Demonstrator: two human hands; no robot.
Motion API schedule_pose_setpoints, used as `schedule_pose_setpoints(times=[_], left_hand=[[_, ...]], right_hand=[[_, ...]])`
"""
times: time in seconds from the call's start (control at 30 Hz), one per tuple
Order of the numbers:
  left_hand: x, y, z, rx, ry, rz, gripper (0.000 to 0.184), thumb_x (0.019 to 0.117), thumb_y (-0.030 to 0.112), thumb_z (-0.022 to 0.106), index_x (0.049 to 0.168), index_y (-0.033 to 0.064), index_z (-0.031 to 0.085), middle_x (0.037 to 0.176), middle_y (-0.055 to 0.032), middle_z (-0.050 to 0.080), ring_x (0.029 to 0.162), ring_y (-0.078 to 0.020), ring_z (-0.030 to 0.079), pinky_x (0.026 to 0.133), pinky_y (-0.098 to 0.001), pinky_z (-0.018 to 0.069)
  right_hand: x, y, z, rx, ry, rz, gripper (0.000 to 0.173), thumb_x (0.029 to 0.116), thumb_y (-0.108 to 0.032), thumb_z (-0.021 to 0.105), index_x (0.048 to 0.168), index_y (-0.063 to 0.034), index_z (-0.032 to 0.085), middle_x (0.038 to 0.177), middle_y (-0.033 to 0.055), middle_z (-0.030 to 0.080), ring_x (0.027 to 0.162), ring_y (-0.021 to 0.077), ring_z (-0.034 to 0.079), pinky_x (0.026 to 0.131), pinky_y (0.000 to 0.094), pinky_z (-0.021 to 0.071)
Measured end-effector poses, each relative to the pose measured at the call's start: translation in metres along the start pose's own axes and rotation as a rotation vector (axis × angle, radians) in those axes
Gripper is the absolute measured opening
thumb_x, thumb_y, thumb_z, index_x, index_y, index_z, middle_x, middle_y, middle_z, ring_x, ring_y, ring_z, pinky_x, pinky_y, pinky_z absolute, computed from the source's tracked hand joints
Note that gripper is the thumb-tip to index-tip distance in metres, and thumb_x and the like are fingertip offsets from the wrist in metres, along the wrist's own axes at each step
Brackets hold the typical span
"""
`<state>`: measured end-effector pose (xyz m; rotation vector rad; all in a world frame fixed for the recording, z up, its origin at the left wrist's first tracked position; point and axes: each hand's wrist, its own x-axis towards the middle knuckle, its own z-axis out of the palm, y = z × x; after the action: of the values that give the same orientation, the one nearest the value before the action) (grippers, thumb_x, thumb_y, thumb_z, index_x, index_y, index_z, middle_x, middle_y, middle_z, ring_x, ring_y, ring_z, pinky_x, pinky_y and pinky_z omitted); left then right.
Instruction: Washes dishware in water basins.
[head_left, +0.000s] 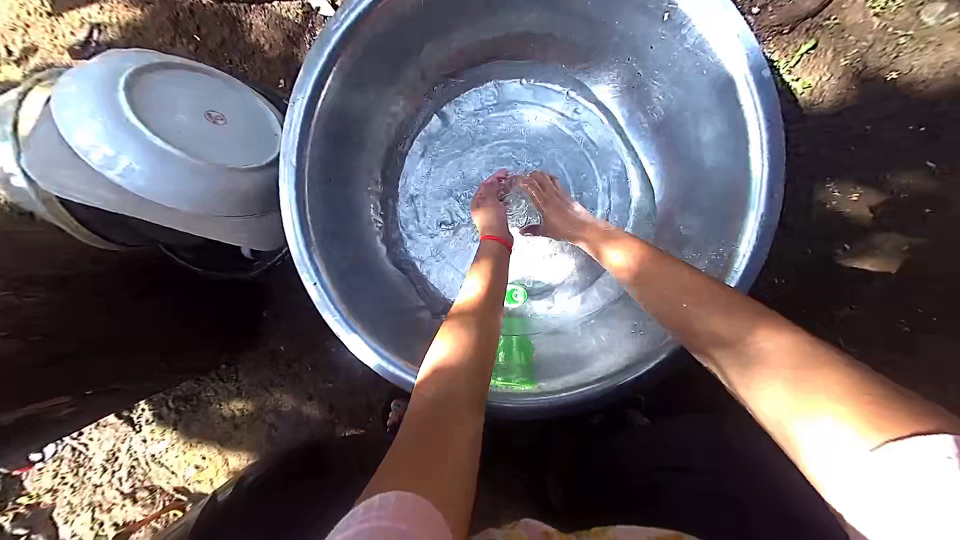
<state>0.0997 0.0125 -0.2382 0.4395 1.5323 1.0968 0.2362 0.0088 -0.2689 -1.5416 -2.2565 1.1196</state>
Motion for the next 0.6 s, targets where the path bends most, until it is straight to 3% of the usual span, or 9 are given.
schedule_pose_setpoints(times=[0.07, 0.13, 0.27, 0.33, 0.43, 0.5, 0.53, 0.57, 0.6], left_hand=[[0.01, 0.001, -0.026, 0.269, 0.265, 0.119, 0.037, 0.1108, 0.016, 0.039, 0.134, -0.0019, 0.062, 0.136, -0.0184, 0.064, 0.129, -0.025, 0.058, 0.11, -0.0418, 0.0421], [0.021, -0.009, -0.055, 0.365, 0.433, 0.053, 0.043, 0.1118, 0.025, 0.038, 0.143, 0.0016, 0.056, 0.142, -0.0211, 0.059, 0.135, -0.0315, 0.054, 0.113, -0.0485, 0.0394], [0.007, -0.025, -0.036, -0.179, 0.038, -0.18, 0.048, 0.1117, 0.028, 0.019, 0.137, 0.0026, 0.05, 0.125, -0.011, 0.062, 0.106, -0.0161, 0.062, 0.089, -0.0335, 0.0511], [-0.003, -0.008, -0.019, -0.201, -0.01, -0.112, 0.044, 0.1113, 0.02, 0.021, 0.125, -0.0025, 0.055, 0.109, -0.0104, 0.065, 0.094, -0.0148, 0.062, 0.085, -0.0309, 0.0516], [-0.001, 0.006, -0.058, 0.297, 0.315, 0.128, 0.043, 0.1107, 0.015, 0.031, 0.133, -0.0017, 0.063, 0.133, -0.0179, 0.066, 0.127, -0.0249, 0.059, 0.109, -0.0428, 0.042], [0.003, -0.006, -0.085, 0.361, 0.428, 0.002, 0.043, 0.1128, 0.021, 0.032, 0.144, 0.0021, 0.055, 0.142, -0.0186, 0.06, 0.134, -0.0276, 0.054, 0.114, -0.0466, 0.0395], [0.001, -0.015, -0.086, 0.228, 0.428, -0.118, 0.04, 0.1128, 0.025, 0.037, 0.137, 0.0034, 0.059, 0.131, -0.0131, 0.063, 0.12, -0.0198, 0.058, 0.104, -0.0401, 0.0458], [-0.001, -0.023, -0.08, 0.059, 0.366, -0.208, 0.034, 0.1112, 0.026, 0.037, 0.124, 0.0063, 0.062, 0.107, -0.0062, 0.063, 0.092, -0.0127, 0.057, 0.08, -0.0319, 0.0481], [-0.006, -0.023, -0.071, -0.082, 0.217, -0.278, 0.035, 0.1098, 0.026, 0.03, 0.117, 0.0075, 0.059, 0.1, -0.0056, 0.064, 0.084, -0.013, 0.06, 0.073, -0.0314, 0.0503]], right_hand=[[-0.002, 0.005, 0.0, -0.008, -0.005, 0.011, 0.094, 0.073, -0.018, 0.092, 0.153, -0.0075, 0.045, 0.154, 0.0287, 0.041, 0.143, 0.0491, 0.038, 0.117, 0.0625, 0.0322], [-0.005, 0.009, 0.0, 0.03, 0.018, 0.015, 0.095, 0.0732, -0.021, 0.093, 0.153, -0.0062, 0.044, 0.155, 0.0279, 0.04, 0.143, 0.0482, 0.038, 0.117, 0.0602, 0.0333], [0.002, -0.003, 0.007, 0.154, 0.048, 0.022, 0.088, 0.0698, -0.013, 0.092, 0.145, 0.0021, 0.049, 0.148, 0.0311, 0.046, 0.141, 0.0481, 0.042, 0.118, 0.0584, 0.032], [0.002, -0.014, 0.01, 0.284, 0.087, 0.082, 0.086, 0.0697, -0.01, 0.091, 0.143, 0.0061, 0.049, 0.146, 0.0321, 0.048, 0.138, 0.0471, 0.045, 0.116, 0.0582, 0.0356], [-0.005, -0.005, 0.007, 0.328, 0.135, 0.112, 0.083, 0.0739, -0.022, 0.091, 0.14, 0.0057, 0.048, 0.143, 0.0297, 0.051, 0.134, 0.0432, 0.05, 0.111, 0.0566, 0.0424], [-0.007, 0.005, 0.003, 0.323, 0.163, 0.179, 0.084, 0.0757, -0.023, 0.091, 0.14, 0.0062, 0.045, 0.141, 0.032, 0.051, 0.13, 0.0447, 0.052, 0.107, 0.0577, 0.045], [-0.006, 0.008, 0.003, 0.342, 0.18, 0.224, 0.085, 0.076, -0.023, 0.09, 0.14, 0.007, 0.044, 0.139, 0.0335, 0.051, 0.128, 0.0463, 0.053, 0.105, 0.0594, 0.0454], [-0.007, 0.008, 0.005, 0.393, 0.196, 0.271, 0.086, 0.077, -0.022, 0.09, 0.142, 0.0077, 0.041, 0.14, 0.0343, 0.05, 0.128, 0.0465, 0.053, 0.105, 0.0596, 0.0454], [-0.009, 0.005, 0.005, 0.477, 0.218, 0.319, 0.086, 0.0791, -0.022, 0.088, 0.143, 0.0072, 0.039, 0.141, 0.0337, 0.049, 0.129, 0.0444, 0.053, 0.106, 0.0579, 0.0453]])
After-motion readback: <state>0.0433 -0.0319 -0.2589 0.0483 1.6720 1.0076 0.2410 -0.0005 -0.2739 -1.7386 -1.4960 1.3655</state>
